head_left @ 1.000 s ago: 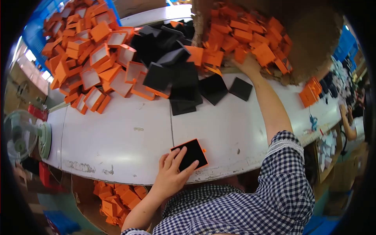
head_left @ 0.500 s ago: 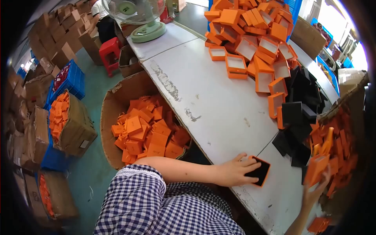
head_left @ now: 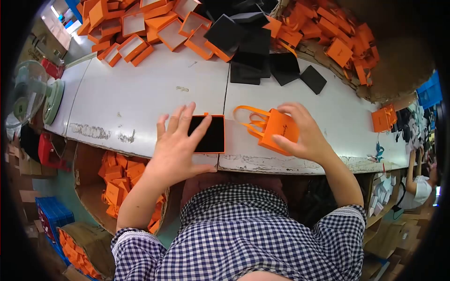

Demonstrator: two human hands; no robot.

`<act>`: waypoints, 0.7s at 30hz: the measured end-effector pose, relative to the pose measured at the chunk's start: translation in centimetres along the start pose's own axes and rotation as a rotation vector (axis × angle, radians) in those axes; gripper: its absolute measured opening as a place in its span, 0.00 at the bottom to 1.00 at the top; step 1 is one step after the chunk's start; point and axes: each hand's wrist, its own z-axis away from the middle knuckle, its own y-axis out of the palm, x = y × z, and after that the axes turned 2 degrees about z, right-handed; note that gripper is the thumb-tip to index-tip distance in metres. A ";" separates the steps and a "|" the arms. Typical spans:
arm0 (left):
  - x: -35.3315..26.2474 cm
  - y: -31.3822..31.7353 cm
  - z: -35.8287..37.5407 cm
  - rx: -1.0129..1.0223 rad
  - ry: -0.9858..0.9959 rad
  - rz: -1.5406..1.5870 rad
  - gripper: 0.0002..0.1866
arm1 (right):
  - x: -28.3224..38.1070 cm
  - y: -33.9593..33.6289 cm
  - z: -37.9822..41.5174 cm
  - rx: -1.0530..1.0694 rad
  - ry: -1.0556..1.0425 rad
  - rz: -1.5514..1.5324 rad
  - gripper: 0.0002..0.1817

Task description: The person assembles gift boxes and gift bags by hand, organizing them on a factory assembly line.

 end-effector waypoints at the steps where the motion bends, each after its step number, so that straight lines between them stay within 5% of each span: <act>1: 0.9 0.0 0.0 -0.016 0.037 0.052 0.55 | -0.4 0.8 -0.9 -0.003 -0.001 -0.001 0.34; 4: 3.1 1.9 -0.2 -0.016 0.102 0.237 0.56 | -0.6 2.5 -3.6 -0.031 -0.005 0.206 0.25; 7: 3.5 3.1 0.1 -0.078 0.096 0.338 0.52 | -0.5 3.6 -5.5 0.174 0.184 0.423 0.19; 10: 3.2 3.4 0.9 -0.106 0.086 0.439 0.45 | -1.7 4.9 -5.5 -0.012 0.053 0.389 0.13; 12: 3.2 3.8 0.6 -0.151 0.090 0.463 0.40 | -1.2 4.9 -5.4 -0.118 0.139 -0.109 0.07; 13: 3.3 4.1 0.4 -0.193 0.086 0.481 0.36 | -1.1 4.7 -5.1 -0.120 0.146 -0.100 0.07; 15: 3.8 5.1 -0.3 -0.220 0.144 0.474 0.35 | -0.8 4.2 -4.5 -0.203 0.326 -0.693 0.06; 16: 4.1 5.5 -0.6 -0.246 0.193 0.460 0.34 | -0.9 3.9 -4.0 -0.211 0.331 -0.688 0.06; 19: 4.3 6.3 -0.5 -0.262 0.143 0.501 0.33 | -2.0 1.7 -1.3 -0.199 0.257 -0.696 0.05; 21: 4.2 6.5 -0.2 -0.281 0.143 0.521 0.33 | -2.5 0.0 0.9 -0.064 -0.101 -0.173 0.12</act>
